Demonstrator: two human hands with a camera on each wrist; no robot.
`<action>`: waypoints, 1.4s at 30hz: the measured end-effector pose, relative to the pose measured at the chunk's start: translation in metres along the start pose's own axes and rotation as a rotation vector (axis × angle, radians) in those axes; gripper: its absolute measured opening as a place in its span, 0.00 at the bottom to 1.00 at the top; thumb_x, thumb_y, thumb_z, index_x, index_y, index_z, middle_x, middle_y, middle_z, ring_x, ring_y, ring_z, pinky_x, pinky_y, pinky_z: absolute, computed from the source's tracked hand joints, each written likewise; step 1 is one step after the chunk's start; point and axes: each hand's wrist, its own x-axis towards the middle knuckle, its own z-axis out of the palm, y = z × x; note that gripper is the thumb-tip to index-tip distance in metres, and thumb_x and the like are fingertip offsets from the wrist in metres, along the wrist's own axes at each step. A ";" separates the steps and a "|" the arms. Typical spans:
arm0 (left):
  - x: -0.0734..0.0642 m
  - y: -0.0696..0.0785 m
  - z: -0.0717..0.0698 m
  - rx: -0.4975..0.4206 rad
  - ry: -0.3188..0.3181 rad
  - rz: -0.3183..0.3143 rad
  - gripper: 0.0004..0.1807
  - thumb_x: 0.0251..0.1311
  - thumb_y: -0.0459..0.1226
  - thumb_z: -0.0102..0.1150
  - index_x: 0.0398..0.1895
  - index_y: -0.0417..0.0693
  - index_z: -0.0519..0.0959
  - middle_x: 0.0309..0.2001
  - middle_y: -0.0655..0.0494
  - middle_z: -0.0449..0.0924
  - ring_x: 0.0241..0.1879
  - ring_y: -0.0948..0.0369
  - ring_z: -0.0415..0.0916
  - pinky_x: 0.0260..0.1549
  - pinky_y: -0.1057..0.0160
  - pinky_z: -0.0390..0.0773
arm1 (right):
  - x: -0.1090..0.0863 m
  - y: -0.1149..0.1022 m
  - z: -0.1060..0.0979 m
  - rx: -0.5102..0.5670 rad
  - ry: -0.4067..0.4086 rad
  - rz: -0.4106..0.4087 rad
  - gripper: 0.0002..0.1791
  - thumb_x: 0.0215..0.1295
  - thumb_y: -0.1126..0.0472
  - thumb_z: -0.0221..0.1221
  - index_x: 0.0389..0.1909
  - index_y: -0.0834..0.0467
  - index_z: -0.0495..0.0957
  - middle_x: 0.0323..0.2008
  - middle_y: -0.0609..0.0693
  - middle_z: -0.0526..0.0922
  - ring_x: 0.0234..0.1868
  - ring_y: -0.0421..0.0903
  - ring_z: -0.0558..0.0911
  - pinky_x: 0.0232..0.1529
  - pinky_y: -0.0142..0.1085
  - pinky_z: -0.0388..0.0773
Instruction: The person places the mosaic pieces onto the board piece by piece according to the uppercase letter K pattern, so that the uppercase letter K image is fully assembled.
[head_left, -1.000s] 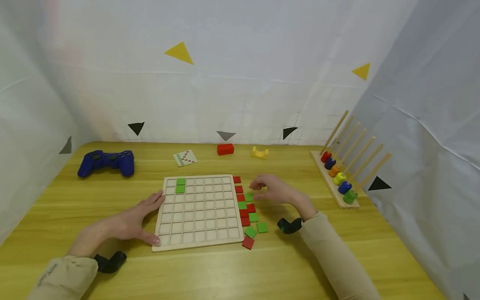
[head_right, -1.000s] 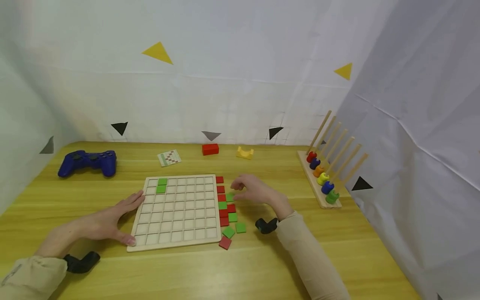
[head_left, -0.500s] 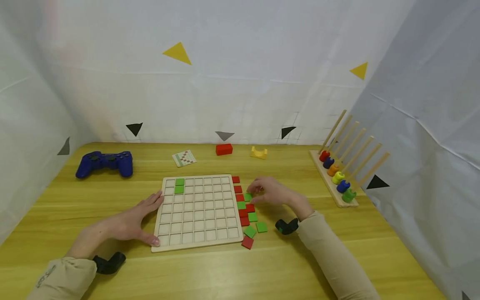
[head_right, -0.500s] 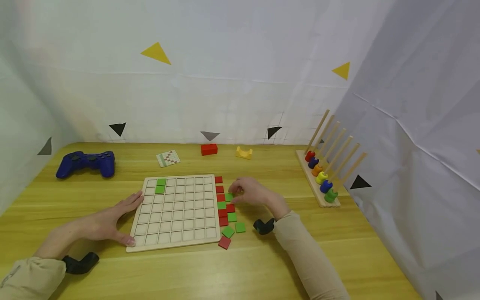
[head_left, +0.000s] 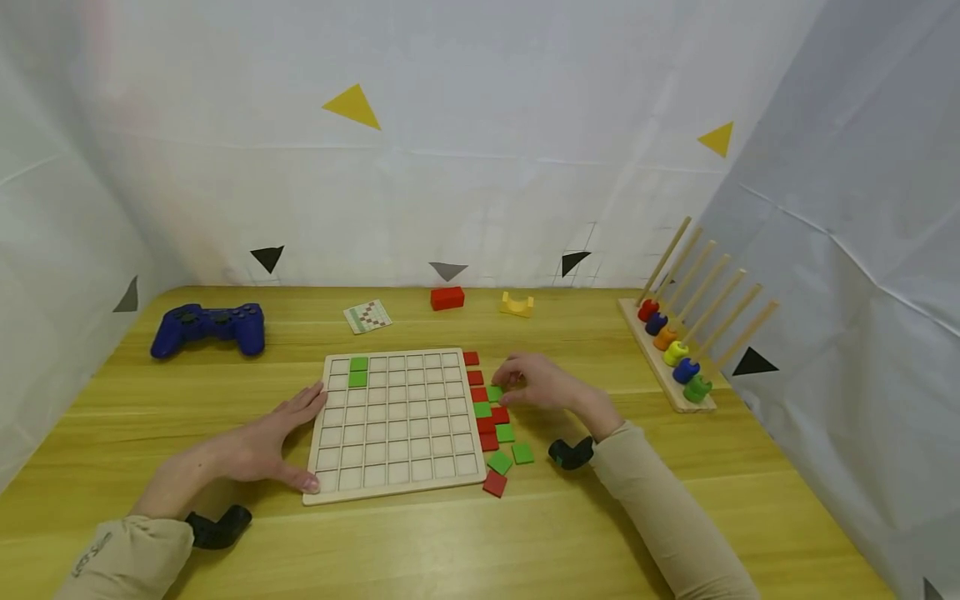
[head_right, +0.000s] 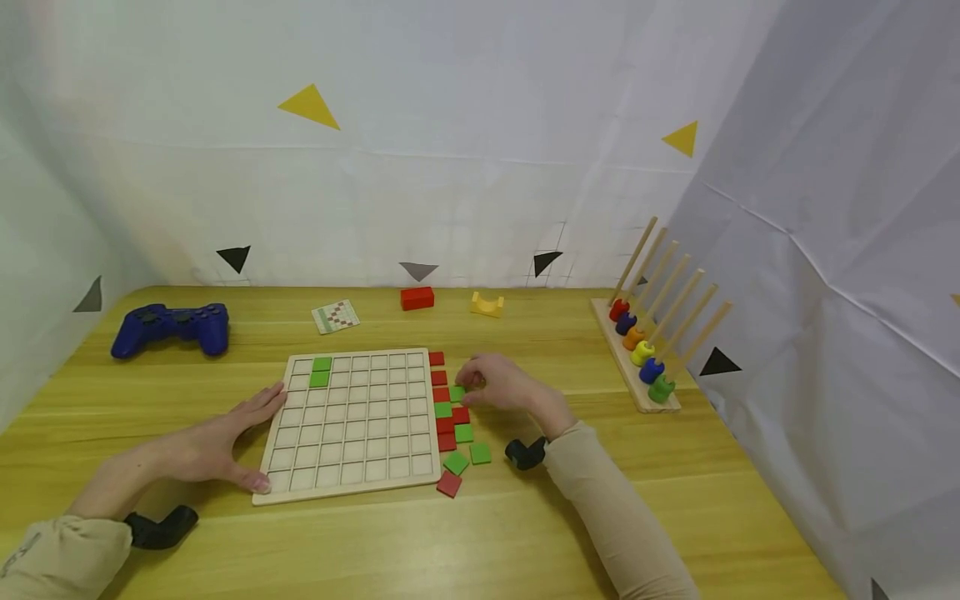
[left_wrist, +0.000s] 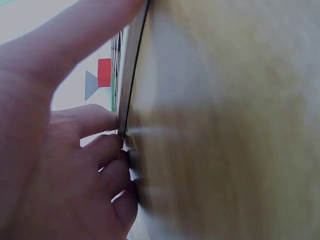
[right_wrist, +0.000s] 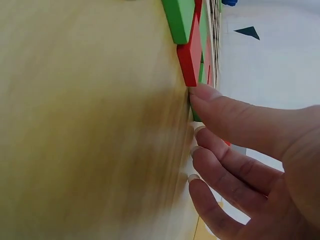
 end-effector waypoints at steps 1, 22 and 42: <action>0.000 0.000 0.000 0.000 0.000 0.000 0.67 0.45 0.57 0.76 0.80 0.37 0.45 0.80 0.37 0.31 0.75 0.29 0.32 0.66 0.25 0.43 | 0.000 0.000 0.000 -0.001 0.002 0.000 0.13 0.62 0.60 0.69 0.46 0.57 0.84 0.42 0.49 0.81 0.43 0.45 0.79 0.47 0.37 0.77; 0.000 0.000 0.000 0.003 -0.002 -0.004 0.68 0.44 0.57 0.76 0.80 0.38 0.45 0.80 0.37 0.31 0.75 0.28 0.32 0.66 0.25 0.44 | 0.001 0.000 0.003 -0.072 0.032 0.018 0.10 0.65 0.57 0.67 0.44 0.56 0.84 0.41 0.47 0.80 0.42 0.42 0.78 0.48 0.38 0.78; 0.000 -0.002 0.000 0.015 0.000 0.005 0.68 0.45 0.58 0.75 0.80 0.38 0.45 0.80 0.37 0.32 0.75 0.30 0.32 0.66 0.26 0.45 | -0.002 0.002 -0.001 -0.006 0.029 0.022 0.13 0.67 0.57 0.65 0.48 0.59 0.80 0.43 0.48 0.83 0.44 0.42 0.81 0.49 0.38 0.80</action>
